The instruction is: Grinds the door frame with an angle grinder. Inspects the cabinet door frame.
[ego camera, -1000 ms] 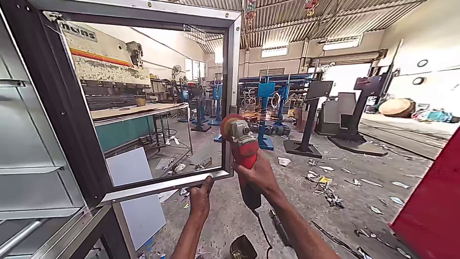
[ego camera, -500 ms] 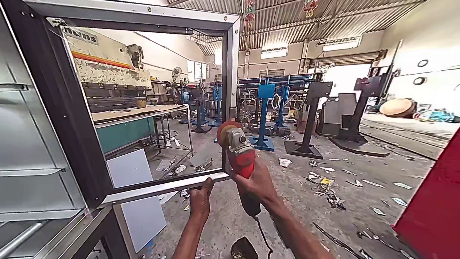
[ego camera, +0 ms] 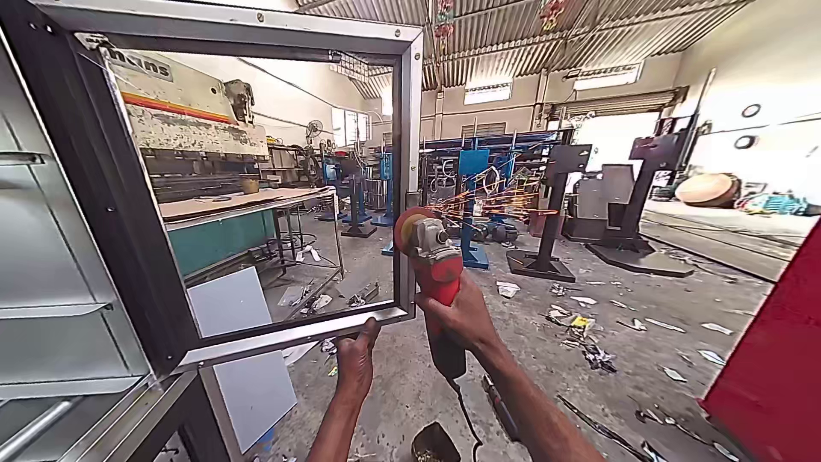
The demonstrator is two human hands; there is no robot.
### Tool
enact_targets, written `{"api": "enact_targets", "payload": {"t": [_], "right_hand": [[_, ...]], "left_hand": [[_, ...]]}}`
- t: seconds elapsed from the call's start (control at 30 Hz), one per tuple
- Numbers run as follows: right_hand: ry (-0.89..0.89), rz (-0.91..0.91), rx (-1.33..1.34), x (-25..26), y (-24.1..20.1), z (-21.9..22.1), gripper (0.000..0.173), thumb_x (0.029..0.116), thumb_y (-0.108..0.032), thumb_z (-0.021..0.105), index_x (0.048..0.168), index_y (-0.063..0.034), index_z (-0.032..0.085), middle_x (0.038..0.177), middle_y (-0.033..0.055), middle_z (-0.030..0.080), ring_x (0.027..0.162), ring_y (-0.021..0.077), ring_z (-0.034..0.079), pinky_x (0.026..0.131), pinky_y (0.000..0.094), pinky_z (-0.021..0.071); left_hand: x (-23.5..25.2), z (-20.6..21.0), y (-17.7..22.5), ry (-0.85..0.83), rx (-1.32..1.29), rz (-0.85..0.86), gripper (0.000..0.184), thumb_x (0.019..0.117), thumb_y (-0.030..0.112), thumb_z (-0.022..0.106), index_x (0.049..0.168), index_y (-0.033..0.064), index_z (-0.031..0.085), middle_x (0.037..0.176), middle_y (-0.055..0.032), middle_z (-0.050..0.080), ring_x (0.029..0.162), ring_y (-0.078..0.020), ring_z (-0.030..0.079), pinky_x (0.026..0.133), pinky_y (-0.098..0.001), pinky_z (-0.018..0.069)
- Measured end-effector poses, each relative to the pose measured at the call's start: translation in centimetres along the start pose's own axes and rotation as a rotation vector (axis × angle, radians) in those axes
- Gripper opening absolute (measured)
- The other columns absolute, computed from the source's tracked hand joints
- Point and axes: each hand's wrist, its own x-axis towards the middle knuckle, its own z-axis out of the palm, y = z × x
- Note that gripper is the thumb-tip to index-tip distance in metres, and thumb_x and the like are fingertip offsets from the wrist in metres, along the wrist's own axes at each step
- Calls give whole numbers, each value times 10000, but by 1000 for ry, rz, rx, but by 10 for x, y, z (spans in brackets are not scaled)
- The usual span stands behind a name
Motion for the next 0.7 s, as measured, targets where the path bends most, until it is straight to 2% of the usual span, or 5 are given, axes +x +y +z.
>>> {"api": "enact_targets", "payload": {"t": [0.47,0.7], "right_hand": [[-25,-9,-29,5,-7,4,648,721,-453,829,1226,-109,612,973,-39,719,870,59,701,774,330,615],[-33,-22,-23,26,-21,2,638,730,-438,818,1238,-116,605,993,-33,720,888,65,702,783,331,614]], "left_hand": [[-1,0,2,-16,43,-6,500,904,-26,728,1341,-62,488,1147,-242,692,983,-327,728,898,-481,619],[2,0,0,-15,14,0,482,889,-57,731,1318,-58,511,1137,-234,696,983,-320,726,898,-481,618]]}}
